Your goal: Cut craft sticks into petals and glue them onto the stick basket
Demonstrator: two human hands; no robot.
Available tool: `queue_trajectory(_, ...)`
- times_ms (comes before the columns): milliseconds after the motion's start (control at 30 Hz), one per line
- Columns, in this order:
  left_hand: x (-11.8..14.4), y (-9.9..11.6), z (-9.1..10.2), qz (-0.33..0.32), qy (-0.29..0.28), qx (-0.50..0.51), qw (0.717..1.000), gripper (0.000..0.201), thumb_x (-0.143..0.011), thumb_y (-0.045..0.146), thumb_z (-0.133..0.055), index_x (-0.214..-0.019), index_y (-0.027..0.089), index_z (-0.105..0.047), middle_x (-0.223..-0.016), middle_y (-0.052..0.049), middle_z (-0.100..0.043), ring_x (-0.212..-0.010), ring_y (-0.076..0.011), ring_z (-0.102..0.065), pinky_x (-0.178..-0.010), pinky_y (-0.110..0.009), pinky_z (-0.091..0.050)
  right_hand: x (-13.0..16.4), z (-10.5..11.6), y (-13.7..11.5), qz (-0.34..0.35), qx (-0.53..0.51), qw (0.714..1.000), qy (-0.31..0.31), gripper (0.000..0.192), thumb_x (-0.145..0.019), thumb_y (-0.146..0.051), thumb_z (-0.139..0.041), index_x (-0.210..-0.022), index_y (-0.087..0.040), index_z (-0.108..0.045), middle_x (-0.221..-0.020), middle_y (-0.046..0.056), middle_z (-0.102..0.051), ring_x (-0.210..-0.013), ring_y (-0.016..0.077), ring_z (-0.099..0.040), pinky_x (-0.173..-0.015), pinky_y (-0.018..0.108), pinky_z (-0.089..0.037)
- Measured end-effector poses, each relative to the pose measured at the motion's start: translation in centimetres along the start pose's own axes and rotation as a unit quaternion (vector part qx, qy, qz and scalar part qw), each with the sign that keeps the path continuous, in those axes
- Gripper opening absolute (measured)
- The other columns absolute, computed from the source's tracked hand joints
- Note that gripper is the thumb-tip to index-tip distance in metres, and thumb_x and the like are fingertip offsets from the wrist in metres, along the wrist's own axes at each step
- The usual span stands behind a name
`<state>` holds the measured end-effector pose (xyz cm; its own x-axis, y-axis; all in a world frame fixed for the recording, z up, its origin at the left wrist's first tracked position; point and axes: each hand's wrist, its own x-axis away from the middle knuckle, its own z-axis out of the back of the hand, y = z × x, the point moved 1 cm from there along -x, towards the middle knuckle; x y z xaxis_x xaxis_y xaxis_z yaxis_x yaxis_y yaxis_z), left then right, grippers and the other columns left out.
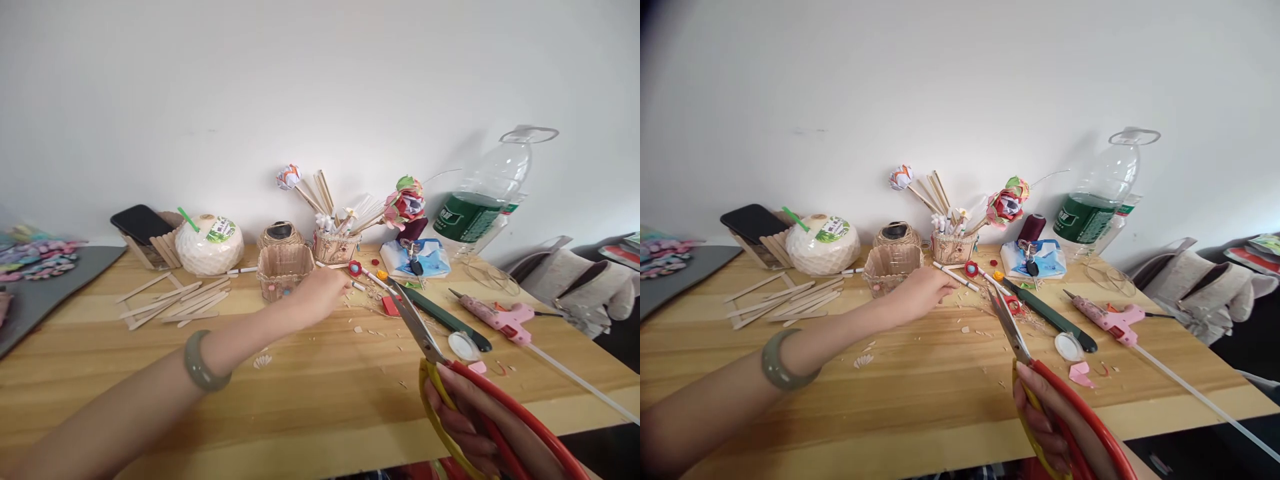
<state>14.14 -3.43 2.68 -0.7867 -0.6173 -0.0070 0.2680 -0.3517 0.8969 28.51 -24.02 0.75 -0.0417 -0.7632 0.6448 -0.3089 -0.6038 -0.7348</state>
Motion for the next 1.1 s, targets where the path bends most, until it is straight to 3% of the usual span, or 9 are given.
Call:
queue_trajectory(100,-0.4,-0.3,-0.1,-0.006,-0.009,-0.075,0.997,0.008,-0.081,0.022,-0.059,-0.082,0.015,-0.064,-0.092,-0.007,-0.064,-0.088,-0.0202,-0.058,-0.081,-0.036,-0.044,0.3,0.0,0.4,-0.007,-0.009,1.0,0.017,0.048,-0.058,-0.063,-0.066,-0.062,-0.018,-0.052,-0.044,-0.008,-0.038,-0.032,0.0012,-0.023,-0.032,0.016,-0.02)
queue_trajectory(200,-0.4,-0.5,-0.4,0.0,-0.02,-0.133,0.991,0.022,-0.087,0.029,-0.053,-0.103,0.016,-0.058,-0.111,-0.008,-0.059,-0.095,-0.02,-0.058,-0.083,-0.04,-0.048,0.3,-0.2,0.6,0.008,-0.016,1.0,0.022,0.047,-0.062,-0.063,-0.065,-0.061,-0.017,-0.055,-0.047,-0.006,-0.04,-0.035,0.0015,-0.024,-0.035,0.016,-0.02)
queue_trajectory(400,-0.9,-0.6,-0.6,0.015,-0.028,-0.17,0.985,0.027,-0.087,0.029,-0.053,-0.11,0.017,-0.055,-0.116,-0.009,-0.056,-0.098,-0.0212,-0.057,-0.083,-0.041,-0.049,0.1,-1.2,0.7,0.012,-0.007,1.0,0.004,0.047,-0.059,-0.062,-0.069,-0.06,-0.017,-0.056,-0.045,-0.007,-0.038,-0.035,0.0018,-0.023,-0.035,0.016,-0.021)
queue_trajectory(533,-1.0,-0.9,-0.5,0.022,-0.029,-0.138,0.99,0.025,-0.087,0.029,-0.052,-0.108,0.015,-0.056,-0.113,-0.009,-0.057,-0.096,-0.0205,-0.058,-0.082,-0.041,-0.049,0.0,-1.5,1.3,0.026,0.017,0.999,0.019,0.047,-0.061,-0.063,-0.066,-0.062,-0.018,-0.055,-0.046,-0.007,-0.037,-0.036,0.0037,-0.025,-0.035,0.017,-0.024)
queue_trajectory(667,0.1,-0.9,-0.3,0.028,-0.045,-0.057,0.997,0.007,-0.076,0.018,-0.064,-0.08,0.012,-0.064,-0.083,-0.005,-0.066,-0.079,-0.0177,-0.062,-0.075,-0.036,-0.05,-0.5,-1.7,0.7,0.153,0.103,0.98,0.072,0.035,-0.078,-0.048,-0.058,-0.061,-0.019,-0.052,-0.052,-0.004,-0.044,-0.046,0.0095,-0.039,-0.046,0.022,-0.036)
queue_trajectory(733,1.1,-0.7,-0.3,0.035,-0.056,0.006,0.998,0.003,-0.069,0.012,-0.066,-0.068,0.012,-0.064,-0.067,-0.003,-0.066,-0.067,-0.0159,-0.062,-0.068,-0.031,-0.05,-1.0,-2.4,-0.2,0.213,0.172,0.959,0.079,0.025,-0.077,-0.041,-0.06,-0.067,-0.018,-0.054,-0.057,-0.003,-0.049,-0.049,0.0111,-0.044,-0.048,0.024,-0.036)
queue_trajectory(833,2.9,-0.4,-0.5,0.055,-0.052,0.101,0.992,0.006,-0.07,0.017,-0.065,-0.072,0.012,-0.064,-0.066,-0.003,-0.066,-0.061,-0.0136,-0.062,-0.062,-0.027,-0.05,-1.9,-4.1,-2.0,0.24,0.205,0.939,0.135,0.025,-0.07,-0.037,-0.066,-0.081,-0.018,-0.057,-0.074,0.001,-0.061,-0.066,0.0174,-0.056,-0.06,0.028,-0.043)
queue_trajectory(900,4.0,-0.3,-0.5,0.069,-0.037,0.141,0.987,0.01,-0.067,0.02,-0.067,-0.073,0.013,-0.063,-0.066,-0.002,-0.066,-0.061,-0.0133,-0.061,-0.062,-0.027,-0.049,-2.4,-5.7,-3.0,0.264,0.203,0.933,0.136,0.026,-0.067,-0.037,-0.067,-0.08,-0.017,-0.057,-0.084,0.004,-0.064,-0.07,0.0183,-0.057,-0.063,0.029,-0.043)
queue_trajectory(1100,6.1,-0.2,-0.3,0.092,0.0,0.183,0.979,0.012,-0.062,0.022,-0.071,-0.065,0.014,-0.062,-0.061,-0.001,-0.064,-0.061,-0.0139,-0.059,-0.058,-0.025,-0.044,-3.4,-8.3,-4.2,0.313,0.237,0.912,0.119,0.019,-0.07,-0.033,-0.063,-0.07,-0.018,-0.051,-0.061,-0.004,-0.051,-0.056,0.0124,-0.046,-0.053,0.024,-0.036)
